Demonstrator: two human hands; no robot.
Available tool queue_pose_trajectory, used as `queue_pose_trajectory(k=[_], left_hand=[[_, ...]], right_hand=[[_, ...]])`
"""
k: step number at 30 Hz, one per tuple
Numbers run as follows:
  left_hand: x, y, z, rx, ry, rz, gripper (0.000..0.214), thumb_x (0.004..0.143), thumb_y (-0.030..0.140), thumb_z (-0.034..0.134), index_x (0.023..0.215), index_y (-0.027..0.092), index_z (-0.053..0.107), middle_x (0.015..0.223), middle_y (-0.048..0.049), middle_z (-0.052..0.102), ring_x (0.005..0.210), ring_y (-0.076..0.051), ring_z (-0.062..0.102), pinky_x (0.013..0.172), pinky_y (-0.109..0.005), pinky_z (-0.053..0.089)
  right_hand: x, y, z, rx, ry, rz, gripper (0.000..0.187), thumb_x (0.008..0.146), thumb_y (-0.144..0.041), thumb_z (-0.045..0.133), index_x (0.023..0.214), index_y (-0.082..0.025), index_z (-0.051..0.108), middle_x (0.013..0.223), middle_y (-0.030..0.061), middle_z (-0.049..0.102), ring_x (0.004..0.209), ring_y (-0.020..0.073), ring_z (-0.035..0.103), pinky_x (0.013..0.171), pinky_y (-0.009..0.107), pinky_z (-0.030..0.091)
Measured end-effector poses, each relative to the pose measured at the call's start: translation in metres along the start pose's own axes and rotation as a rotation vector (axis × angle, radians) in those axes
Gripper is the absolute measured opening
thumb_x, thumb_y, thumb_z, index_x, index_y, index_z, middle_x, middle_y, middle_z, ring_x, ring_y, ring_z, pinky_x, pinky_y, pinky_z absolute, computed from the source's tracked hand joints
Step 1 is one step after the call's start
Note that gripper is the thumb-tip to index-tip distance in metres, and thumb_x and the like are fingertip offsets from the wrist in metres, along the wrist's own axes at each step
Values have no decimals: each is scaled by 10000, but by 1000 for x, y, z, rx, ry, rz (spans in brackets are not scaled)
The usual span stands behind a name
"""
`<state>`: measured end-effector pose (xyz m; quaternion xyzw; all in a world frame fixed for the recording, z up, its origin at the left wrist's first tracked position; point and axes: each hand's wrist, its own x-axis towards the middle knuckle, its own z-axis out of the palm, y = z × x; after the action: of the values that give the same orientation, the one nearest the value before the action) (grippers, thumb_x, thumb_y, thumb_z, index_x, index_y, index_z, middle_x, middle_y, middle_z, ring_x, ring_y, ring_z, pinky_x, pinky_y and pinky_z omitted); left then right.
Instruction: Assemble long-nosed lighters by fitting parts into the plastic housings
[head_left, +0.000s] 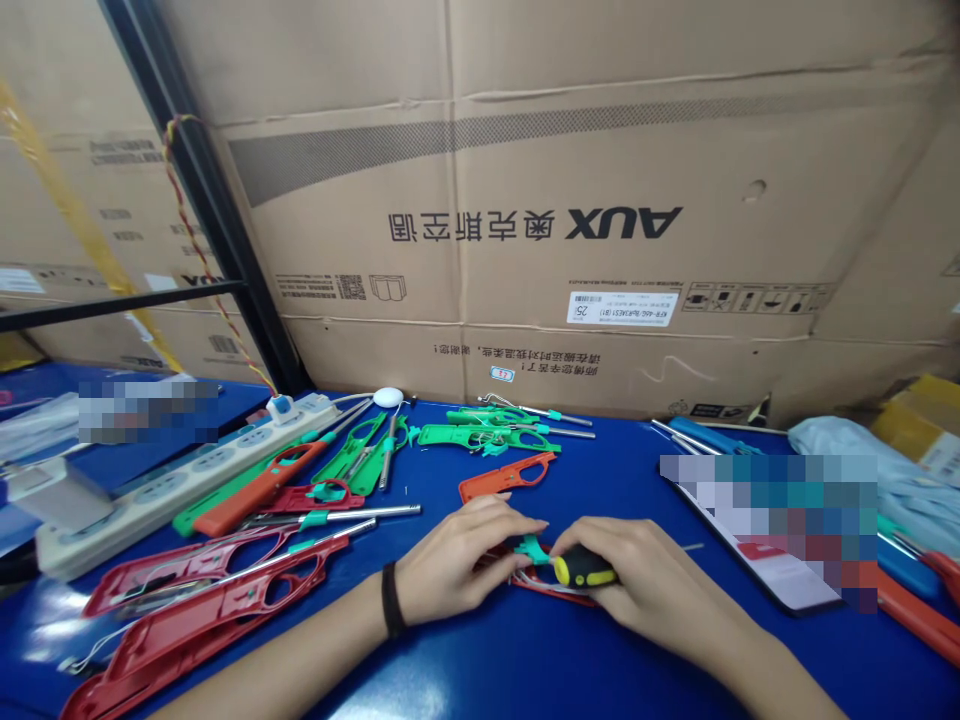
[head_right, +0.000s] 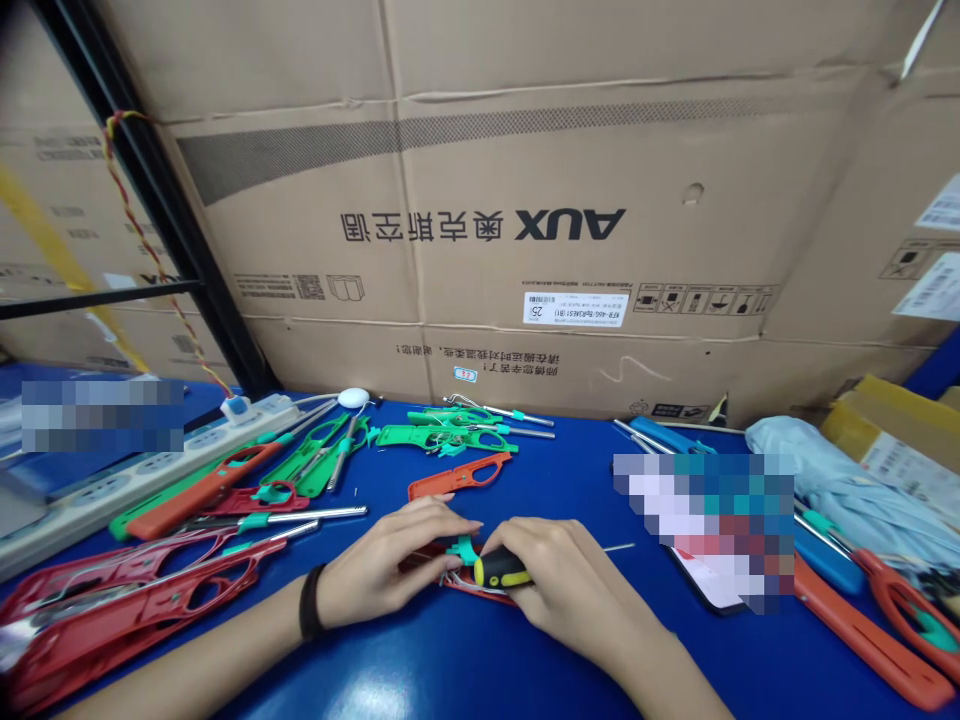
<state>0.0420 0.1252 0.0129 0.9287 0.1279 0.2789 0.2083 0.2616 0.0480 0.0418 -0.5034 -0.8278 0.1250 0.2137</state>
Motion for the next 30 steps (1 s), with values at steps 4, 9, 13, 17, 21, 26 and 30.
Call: queue_pose_trajectory(k=[4, 9, 13, 17, 21, 26, 30], left_hand=[[0, 1, -3, 20, 6, -6, 416, 872, 272, 602, 1266, 204, 485, 1077, -66, 647, 999, -182, 591, 986, -353, 413], [2, 7, -8, 43, 22, 19, 269, 785, 325, 694, 981, 165, 605, 947, -68, 631, 896, -188, 575, 868, -322, 446], [3, 9, -5, 63, -24, 63, 117, 828, 272, 651, 907, 185, 658, 926, -54, 618, 874, -169, 565, 863, -311, 436], [3, 9, -3, 85, -48, 107, 109, 874, 234, 596, 922, 194, 685, 921, -61, 622, 864, -162, 565, 804, -276, 458], [3, 8, -2, 104, -62, 145, 144, 910, 227, 544, 933, 181, 678, 895, -55, 643, 837, -148, 577, 776, -251, 473], [0, 8, 0, 190, -75, 133, 154, 919, 227, 526, 953, 180, 669, 920, -45, 638, 863, -143, 573, 767, -237, 484], [-1, 8, 1, 222, -77, 127, 163, 921, 232, 521, 989, 197, 665, 988, -43, 628, 890, -143, 569, 747, -228, 490]], right_hand=[[-1, 0, -2, 7, -12, 36, 361, 694, 11, 503, 895, -260, 630, 854, -39, 700, 748, 154, 649, 646, 210, 413], [-2, 1, -5, 5, -44, 97, 338, 676, 18, 511, 828, -263, 621, 805, -54, 689, 711, 147, 628, 616, 206, 376], [-3, -1, -8, -15, -64, 125, 221, 711, -33, 558, 736, -251, 586, 704, -66, 651, 630, 131, 582, 555, 208, 321], [-4, -4, -8, -21, -96, 132, 174, 745, -91, 599, 667, -239, 549, 642, -77, 613, 578, 116, 538, 522, 215, 271], [-4, -6, -7, -24, -116, 139, 158, 763, -116, 600, 672, -233, 546, 659, -70, 617, 594, 116, 541, 527, 219, 259], [-3, -8, -8, -4, -147, 168, 102, 781, -186, 605, 697, -231, 568, 691, -52, 636, 617, 122, 551, 543, 217, 262], [-4, -7, -11, -29, -146, 199, 106, 769, -177, 604, 685, -227, 563, 680, -50, 635, 612, 124, 546, 539, 221, 250]])
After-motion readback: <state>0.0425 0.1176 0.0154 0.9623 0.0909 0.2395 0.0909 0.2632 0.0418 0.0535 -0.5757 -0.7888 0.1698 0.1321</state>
